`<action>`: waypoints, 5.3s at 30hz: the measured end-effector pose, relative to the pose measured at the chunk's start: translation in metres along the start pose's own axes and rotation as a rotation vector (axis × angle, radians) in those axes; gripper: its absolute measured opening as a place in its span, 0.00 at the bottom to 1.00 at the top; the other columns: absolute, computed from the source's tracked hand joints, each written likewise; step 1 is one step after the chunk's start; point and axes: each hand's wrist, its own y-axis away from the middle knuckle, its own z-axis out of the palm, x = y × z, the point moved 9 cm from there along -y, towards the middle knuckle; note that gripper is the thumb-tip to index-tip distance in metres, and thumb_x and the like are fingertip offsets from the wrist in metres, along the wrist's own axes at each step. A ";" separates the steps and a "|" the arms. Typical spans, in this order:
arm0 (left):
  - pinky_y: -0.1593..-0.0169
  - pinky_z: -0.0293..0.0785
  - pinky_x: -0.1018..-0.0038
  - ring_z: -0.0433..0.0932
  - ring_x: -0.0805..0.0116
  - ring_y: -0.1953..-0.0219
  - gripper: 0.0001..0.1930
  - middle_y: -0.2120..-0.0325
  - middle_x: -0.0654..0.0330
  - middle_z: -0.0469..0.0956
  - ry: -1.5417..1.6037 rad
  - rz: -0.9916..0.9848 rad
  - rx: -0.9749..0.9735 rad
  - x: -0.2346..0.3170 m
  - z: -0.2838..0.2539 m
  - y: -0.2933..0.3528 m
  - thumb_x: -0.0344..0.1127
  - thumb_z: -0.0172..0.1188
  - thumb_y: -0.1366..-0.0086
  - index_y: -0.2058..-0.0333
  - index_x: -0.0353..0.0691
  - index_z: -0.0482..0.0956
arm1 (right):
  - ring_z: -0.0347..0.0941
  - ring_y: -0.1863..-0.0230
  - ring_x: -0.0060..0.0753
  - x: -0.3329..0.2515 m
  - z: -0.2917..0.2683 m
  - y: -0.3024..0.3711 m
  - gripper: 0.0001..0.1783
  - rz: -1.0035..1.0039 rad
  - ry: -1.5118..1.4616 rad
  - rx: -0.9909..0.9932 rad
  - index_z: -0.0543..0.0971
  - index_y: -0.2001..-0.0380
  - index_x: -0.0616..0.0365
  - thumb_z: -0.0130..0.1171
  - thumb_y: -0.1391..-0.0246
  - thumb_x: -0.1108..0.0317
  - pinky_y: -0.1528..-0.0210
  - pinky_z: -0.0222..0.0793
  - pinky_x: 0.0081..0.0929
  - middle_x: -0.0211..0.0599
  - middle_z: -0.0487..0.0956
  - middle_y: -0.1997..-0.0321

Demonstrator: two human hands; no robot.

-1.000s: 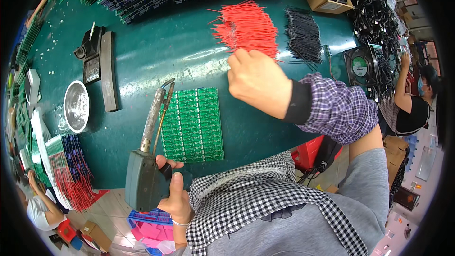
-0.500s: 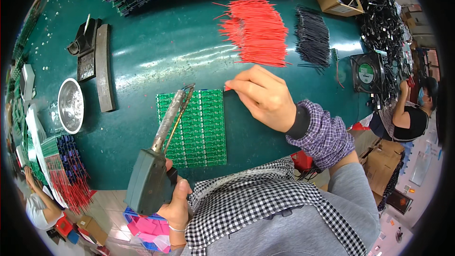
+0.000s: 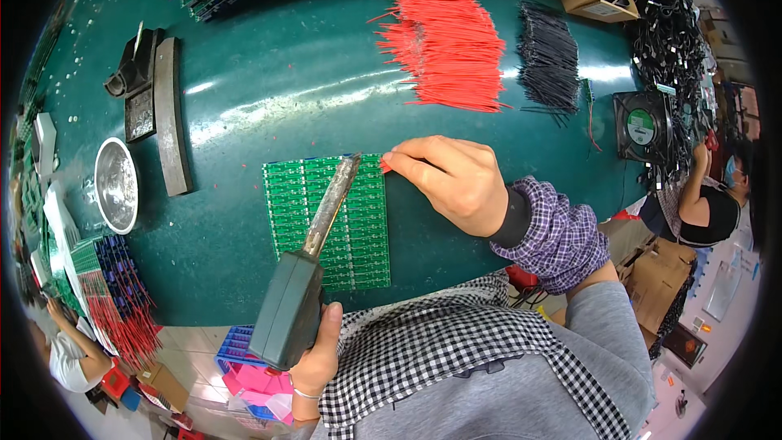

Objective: The person solders wires onto a circuit board using a soldering tool, sets the completed board aside, places a new circuit board on the table, and aligns stacks of circuit boards by hand.

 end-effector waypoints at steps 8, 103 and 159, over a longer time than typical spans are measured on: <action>0.68 0.74 0.73 0.78 0.68 0.73 0.10 0.71 0.59 0.81 -0.152 0.134 -0.020 0.022 0.007 -0.005 0.30 0.72 0.40 0.62 0.34 0.83 | 0.82 0.66 0.37 0.002 -0.003 -0.007 0.13 0.009 -0.026 -0.021 0.83 0.62 0.61 0.62 0.54 0.76 0.66 0.80 0.29 0.37 0.82 0.63; 0.55 0.75 0.69 0.77 0.66 0.64 0.19 0.66 0.50 0.81 0.234 0.806 0.932 0.009 -0.018 0.194 0.28 0.65 0.40 0.51 0.31 0.77 | 0.75 0.63 0.50 -0.171 0.108 0.098 0.04 -0.951 -0.400 -0.671 0.74 0.84 0.63 0.54 0.64 0.83 0.64 0.70 0.39 0.45 0.76 0.75; 0.72 0.74 0.80 0.74 0.73 0.74 0.19 0.62 0.51 0.77 1.266 0.020 0.005 -0.029 -0.101 -0.099 0.40 0.61 0.30 0.53 0.27 0.75 | 0.71 0.55 0.39 -0.174 0.093 0.092 0.04 -0.772 -0.534 -0.503 0.78 0.74 0.57 0.60 0.58 0.75 0.52 0.71 0.35 0.33 0.77 0.67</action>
